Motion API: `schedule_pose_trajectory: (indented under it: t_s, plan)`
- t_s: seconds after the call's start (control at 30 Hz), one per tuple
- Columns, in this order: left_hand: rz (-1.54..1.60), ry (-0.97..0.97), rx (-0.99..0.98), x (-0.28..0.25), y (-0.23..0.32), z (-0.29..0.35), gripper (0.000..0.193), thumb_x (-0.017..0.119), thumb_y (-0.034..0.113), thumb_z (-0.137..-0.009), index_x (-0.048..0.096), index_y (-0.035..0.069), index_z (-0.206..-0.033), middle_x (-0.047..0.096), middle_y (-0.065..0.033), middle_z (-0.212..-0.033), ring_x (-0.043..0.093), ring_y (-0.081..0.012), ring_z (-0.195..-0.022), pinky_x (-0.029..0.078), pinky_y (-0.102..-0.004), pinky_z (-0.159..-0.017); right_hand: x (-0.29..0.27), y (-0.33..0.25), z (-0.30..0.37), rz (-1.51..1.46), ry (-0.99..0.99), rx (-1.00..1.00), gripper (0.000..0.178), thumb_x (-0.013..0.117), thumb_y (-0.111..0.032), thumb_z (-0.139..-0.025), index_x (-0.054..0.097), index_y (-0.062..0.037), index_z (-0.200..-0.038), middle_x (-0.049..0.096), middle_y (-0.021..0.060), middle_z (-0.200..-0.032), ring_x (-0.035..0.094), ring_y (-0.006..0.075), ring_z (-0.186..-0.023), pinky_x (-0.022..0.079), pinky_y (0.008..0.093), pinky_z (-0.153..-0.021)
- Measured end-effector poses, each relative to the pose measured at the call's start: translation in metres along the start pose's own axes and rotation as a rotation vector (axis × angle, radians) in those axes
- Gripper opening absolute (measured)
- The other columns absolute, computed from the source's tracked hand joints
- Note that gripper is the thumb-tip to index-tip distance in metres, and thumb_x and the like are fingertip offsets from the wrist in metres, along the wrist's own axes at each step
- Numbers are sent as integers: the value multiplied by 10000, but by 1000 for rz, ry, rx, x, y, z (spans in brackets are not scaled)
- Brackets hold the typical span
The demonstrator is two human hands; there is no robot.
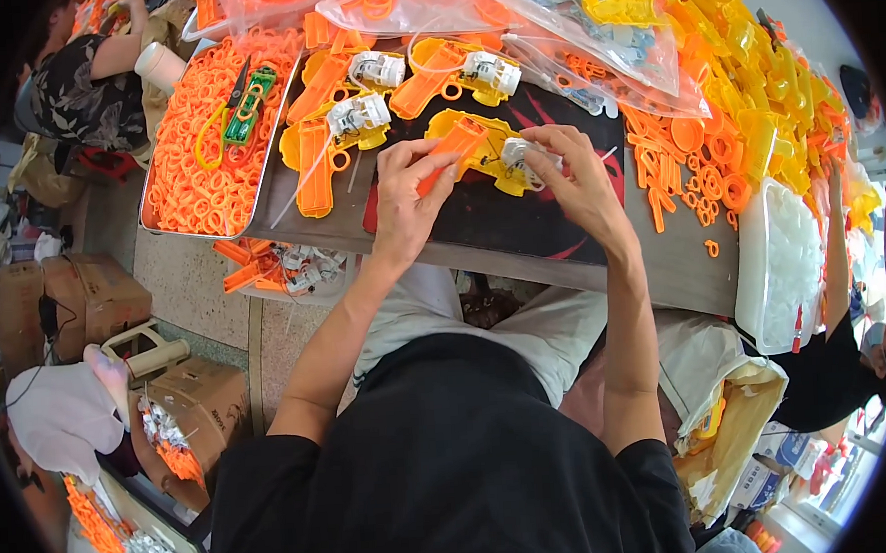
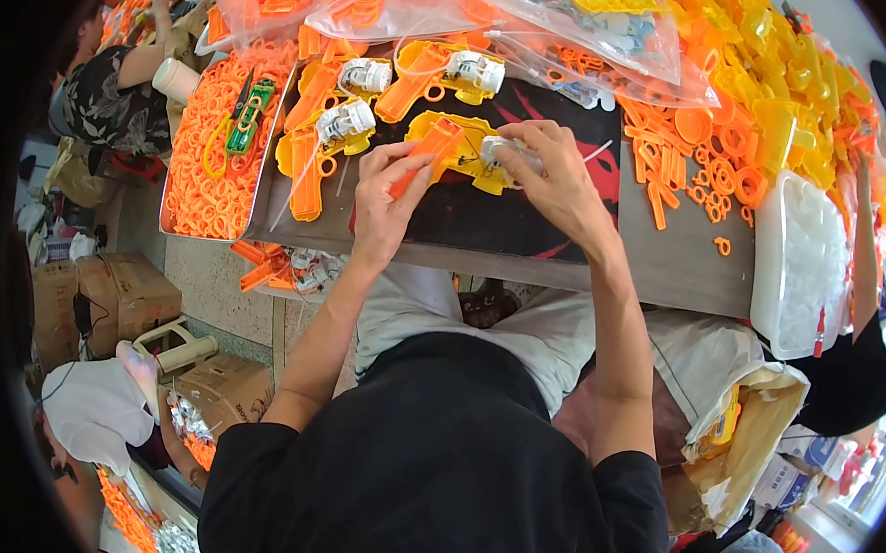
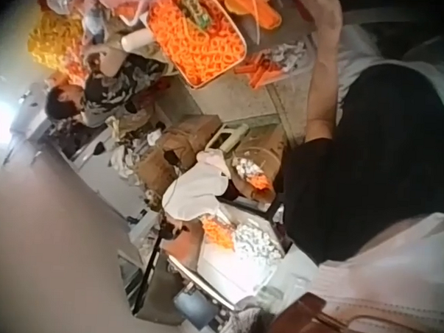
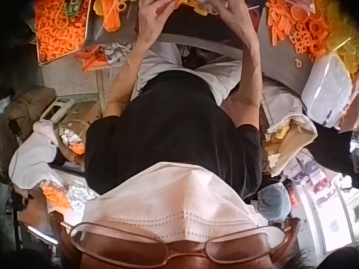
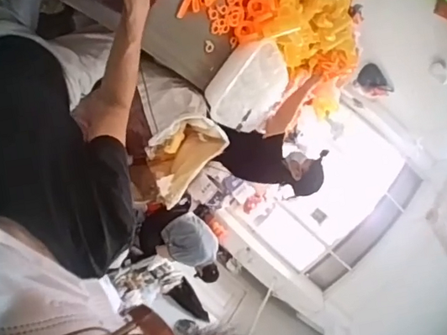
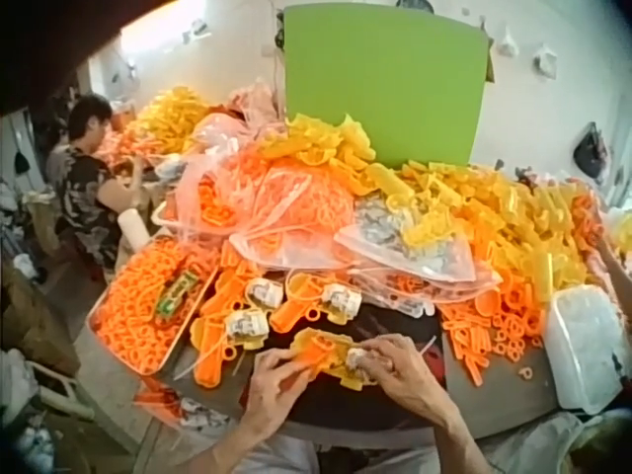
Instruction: Assembling plastic toy guns from parts on a workbench.
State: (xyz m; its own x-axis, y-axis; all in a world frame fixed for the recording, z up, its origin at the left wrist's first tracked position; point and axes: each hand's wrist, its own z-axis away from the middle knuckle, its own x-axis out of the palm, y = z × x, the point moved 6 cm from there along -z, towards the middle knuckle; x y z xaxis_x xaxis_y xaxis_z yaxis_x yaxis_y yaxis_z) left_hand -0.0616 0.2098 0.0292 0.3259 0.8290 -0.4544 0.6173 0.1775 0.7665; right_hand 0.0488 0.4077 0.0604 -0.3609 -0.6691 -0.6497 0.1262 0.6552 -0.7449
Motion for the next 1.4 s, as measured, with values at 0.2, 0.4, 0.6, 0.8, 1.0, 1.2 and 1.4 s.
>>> schedule_pose_trajectory:
  t_s: [0.2,0.4,0.6,0.8,1.0,1.2,1.4]
  plan:
    - [-114,55,47,8,7,2,207,783,79,-863,777,81,-1071,624,-77,-1163,518,-292,-1120,459,-387,-970,3,-3,8,22,52,-56,386,692,-245,-976,651,-78,-1321,604,120,-1296,573,265,-1180,495,376,-952]
    - [-210,50,127,12,16,3,220,774,39,-843,763,61,-1061,620,-102,-1147,529,-320,-1082,473,-402,-948,2,1,25,115,158,-39,485,760,-176,-903,633,-67,-1358,606,129,-1277,605,264,-1098,507,360,-926]
    - [-269,-15,173,9,20,5,184,749,66,-856,756,42,-1039,620,-117,-1153,541,-336,-1041,481,-421,-926,-10,19,23,-157,136,126,458,767,-184,-908,655,-24,-1322,668,70,-1057,605,124,-830,510,283,-759]
    - [-330,-36,305,6,61,-28,306,754,121,-853,718,79,-1155,628,-63,-1214,550,-303,-1147,450,-429,-978,-6,17,16,-383,249,274,411,731,-246,-974,668,26,-1275,683,21,-933,597,70,-821,508,241,-747]
    - [-348,-329,633,56,75,-63,445,740,77,-832,674,121,-1270,651,-40,-1226,601,-235,-1158,453,-420,-998,-12,2,15,-192,294,187,430,757,-185,-946,632,15,-1305,674,46,-959,608,88,-835,530,266,-767]
    - [120,-414,297,35,40,-76,405,773,125,-856,661,39,-1236,664,-96,-1229,642,-284,-1137,509,-365,-983,-11,13,49,423,195,-94,561,838,-186,-816,597,-88,-1313,631,85,-1143,588,268,-1090,457,448,-938]
    - [289,-454,113,44,-1,-63,559,773,201,-913,520,37,-1383,668,-114,-1291,635,-278,-1171,489,-386,-1024,-15,26,38,248,103,32,194,772,-181,-858,648,-74,-962,634,43,-1005,578,261,-1026,404,441,-926]
